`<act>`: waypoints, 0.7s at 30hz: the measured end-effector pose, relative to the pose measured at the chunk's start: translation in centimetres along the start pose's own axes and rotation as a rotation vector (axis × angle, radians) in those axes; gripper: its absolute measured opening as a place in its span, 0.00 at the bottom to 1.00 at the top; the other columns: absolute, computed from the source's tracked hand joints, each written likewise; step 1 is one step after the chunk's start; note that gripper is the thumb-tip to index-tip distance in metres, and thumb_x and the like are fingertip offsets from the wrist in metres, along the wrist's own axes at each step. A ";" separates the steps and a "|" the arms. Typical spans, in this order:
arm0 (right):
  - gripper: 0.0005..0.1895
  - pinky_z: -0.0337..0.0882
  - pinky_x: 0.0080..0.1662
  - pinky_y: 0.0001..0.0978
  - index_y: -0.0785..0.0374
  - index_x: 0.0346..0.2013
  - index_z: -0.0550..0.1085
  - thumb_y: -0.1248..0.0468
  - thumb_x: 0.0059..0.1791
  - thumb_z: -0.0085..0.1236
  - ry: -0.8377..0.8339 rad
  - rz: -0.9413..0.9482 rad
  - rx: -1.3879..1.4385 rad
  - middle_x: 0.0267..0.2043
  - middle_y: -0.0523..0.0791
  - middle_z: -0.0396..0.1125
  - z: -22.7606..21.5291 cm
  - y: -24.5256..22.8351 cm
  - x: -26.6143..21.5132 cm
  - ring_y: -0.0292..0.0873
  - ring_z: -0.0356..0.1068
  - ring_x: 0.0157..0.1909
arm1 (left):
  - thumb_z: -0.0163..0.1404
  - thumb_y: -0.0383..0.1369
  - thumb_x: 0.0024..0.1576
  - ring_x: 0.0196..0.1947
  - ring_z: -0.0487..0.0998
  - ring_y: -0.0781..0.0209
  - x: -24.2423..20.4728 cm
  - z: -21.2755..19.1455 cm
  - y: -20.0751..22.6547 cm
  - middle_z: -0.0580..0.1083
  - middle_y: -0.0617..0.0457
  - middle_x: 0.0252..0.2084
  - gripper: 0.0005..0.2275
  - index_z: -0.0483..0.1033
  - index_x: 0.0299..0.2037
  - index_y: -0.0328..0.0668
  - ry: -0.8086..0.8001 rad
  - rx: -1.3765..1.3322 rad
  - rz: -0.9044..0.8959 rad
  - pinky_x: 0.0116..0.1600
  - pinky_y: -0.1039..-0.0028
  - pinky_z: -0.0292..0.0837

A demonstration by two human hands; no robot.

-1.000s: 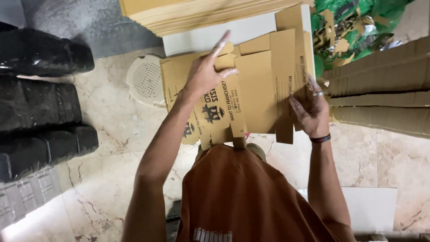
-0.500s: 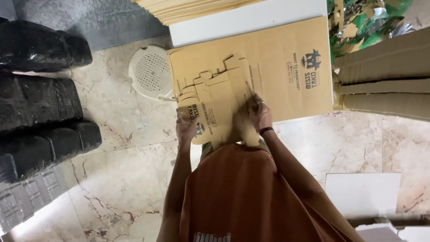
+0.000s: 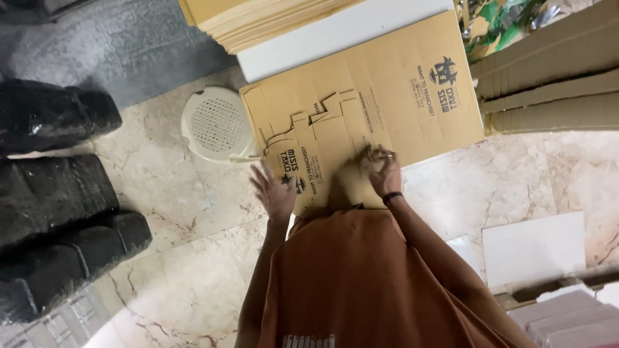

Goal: The person repeatedly picks up flat cardboard sheets from a stack, separates them, and places them into a green bag. The person also handles larger pre-cut cardboard pieces, moving them aside or stacking them. The task continues in a repetitive cycle throughout the clip.

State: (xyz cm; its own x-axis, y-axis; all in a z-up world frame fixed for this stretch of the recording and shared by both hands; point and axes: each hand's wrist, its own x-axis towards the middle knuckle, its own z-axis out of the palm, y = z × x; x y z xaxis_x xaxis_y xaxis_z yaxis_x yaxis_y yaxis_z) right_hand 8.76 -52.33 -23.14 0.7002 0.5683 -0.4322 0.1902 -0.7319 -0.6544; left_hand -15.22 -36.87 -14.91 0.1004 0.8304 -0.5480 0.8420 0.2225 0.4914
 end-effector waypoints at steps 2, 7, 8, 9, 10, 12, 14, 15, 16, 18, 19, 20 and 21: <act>0.24 0.75 0.53 0.52 0.64 0.52 0.77 0.49 0.52 0.65 0.287 -0.157 0.021 0.45 0.54 0.69 -1.6 0.2 -2.5 0.60 0.73 0.51 | 0.58 0.43 0.59 0.74 0.44 0.21 1.2 -0.4 2.5 0.48 0.29 0.76 0.40 0.46 0.77 0.43 0.063 0.134 0.408 0.67 0.22 0.43; 0.22 0.75 0.48 0.46 0.50 0.40 0.84 0.40 0.51 0.51 -0.413 0.151 -0.109 0.36 0.48 0.78 -1.1 2.1 -10.7 0.55 0.77 0.47 | 0.59 0.47 0.56 0.77 0.44 0.32 9.6 3.4 9.4 0.52 0.36 0.77 0.43 0.47 0.77 0.39 -0.189 0.560 0.726 0.70 0.27 0.43; 0.25 0.74 0.48 0.41 0.44 0.47 0.84 0.37 0.53 0.44 -0.561 0.144 -0.167 0.41 0.49 0.79 -1.0 0.3 -11.4 0.53 0.78 0.49 | 0.56 0.53 0.55 0.79 0.44 0.39 12.2 5.5 9.7 0.51 0.41 0.78 0.46 0.44 0.77 0.42 -0.235 0.747 0.731 0.73 0.30 0.37; 0.25 0.74 0.48 0.41 0.44 0.47 0.84 0.37 0.53 0.44 -0.558 0.161 -0.159 0.41 0.49 0.79 -2.9 -3.7 -11.6 0.53 0.78 0.49 | 0.56 0.53 0.55 0.79 0.44 0.39 11.8 6.5 10.0 0.51 0.41 0.78 0.46 0.44 0.77 0.42 -0.252 0.753 0.739 0.73 0.30 0.37; 0.32 0.54 0.62 0.48 0.55 0.62 0.66 0.37 0.54 0.40 -0.687 0.319 0.033 0.61 0.53 0.56 -5.0 -7.7 -11.6 0.57 0.53 0.65 | 0.56 0.51 0.56 0.76 0.52 0.40 11.4 7.5 10.4 0.57 0.41 0.74 0.43 0.46 0.77 0.41 -0.234 0.802 0.791 0.74 0.32 0.34; 0.47 0.34 0.77 0.56 0.66 0.77 0.48 0.36 0.54 0.35 -0.813 0.468 0.268 0.81 0.57 0.34 -5.0 -8.9 -11.5 0.62 0.29 0.81 | 0.56 0.48 0.57 0.73 0.61 0.42 10.3 7.9 10.8 0.64 0.40 0.70 0.41 0.47 0.76 0.40 -0.216 0.885 0.855 0.75 0.34 0.31; 0.41 0.46 0.70 0.56 0.65 0.72 0.53 0.44 0.53 0.47 -0.520 0.677 0.734 0.74 0.55 0.45 -1.3 -2.8 -10.4 0.60 0.45 0.72 | 0.58 0.50 0.55 0.70 0.63 0.42 9.0 7.9 12.1 0.66 0.39 0.66 0.44 0.47 0.74 0.35 -0.200 0.903 0.730 0.76 0.41 0.41; 0.41 0.46 0.70 0.56 0.65 0.72 0.53 0.44 0.53 0.47 -0.507 0.681 0.759 0.74 0.55 0.45 1.1 -0.4 -10.1 0.60 0.45 0.72 | 0.58 0.50 0.55 0.70 0.63 0.42 9.4 7.5 12.6 0.66 0.39 0.66 0.44 0.47 0.74 0.35 -0.207 0.921 0.750 0.76 0.41 0.41; 0.37 0.54 0.65 0.57 0.65 0.69 0.57 0.49 0.52 0.56 -0.265 0.842 1.090 0.68 0.54 0.54 3.7 2.0 -10.0 0.59 0.56 0.66 | 0.59 0.46 0.55 0.69 0.64 0.38 9.9 7.0 13.1 0.66 0.35 0.66 0.43 0.47 0.74 0.33 -0.274 0.754 0.671 0.74 0.37 0.44; 0.34 0.62 0.60 0.57 0.64 0.66 0.61 0.55 0.51 0.65 0.012 1.000 1.414 0.62 0.53 0.63 5.4 4.7 -10.4 0.58 0.67 0.59 | 0.59 0.43 0.55 0.69 0.65 0.34 9.7 5.8 13.4 0.66 0.32 0.67 0.42 0.48 0.75 0.31 -0.352 0.593 0.590 0.72 0.34 0.47; 0.27 0.69 0.51 0.52 0.65 0.55 0.68 0.54 0.49 0.69 -0.027 0.927 1.196 0.51 0.52 0.67 4.5 4.7 -10.6 0.54 0.71 0.51 | 0.59 0.43 0.54 0.66 0.69 0.36 9.5 4.7 13.6 0.69 0.35 0.65 0.41 0.49 0.75 0.40 -0.399 0.427 0.440 0.69 0.39 0.57; 0.22 0.75 0.42 0.46 0.65 0.44 0.75 0.53 0.47 0.72 -0.065 0.850 0.980 0.41 0.52 0.72 3.6 4.6 -11.0 0.50 0.74 0.43 | 0.59 0.43 0.53 0.63 0.73 0.39 9.3 3.4 13.9 0.72 0.39 0.63 0.41 0.50 0.76 0.49 -0.439 0.263 0.287 0.66 0.45 0.67; 0.22 0.75 0.42 0.46 0.65 0.44 0.75 0.53 0.47 0.72 -0.051 0.837 0.993 0.41 0.52 0.72 2.7 4.2 -11.0 0.50 0.74 0.43 | 0.59 0.43 0.53 0.63 0.73 0.39 9.1 2.1 13.6 0.72 0.39 0.63 0.41 0.50 0.76 0.49 -0.438 0.264 0.308 0.66 0.45 0.67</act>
State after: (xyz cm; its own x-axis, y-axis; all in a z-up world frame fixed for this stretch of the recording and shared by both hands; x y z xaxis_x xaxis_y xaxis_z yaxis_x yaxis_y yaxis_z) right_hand 0.02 -60.64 -22.81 0.3270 0.1065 -0.9390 -0.8923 -0.2925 -0.3439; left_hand -1.77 -27.39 -14.61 0.5231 0.5363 -0.6624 0.8370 -0.1768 0.5178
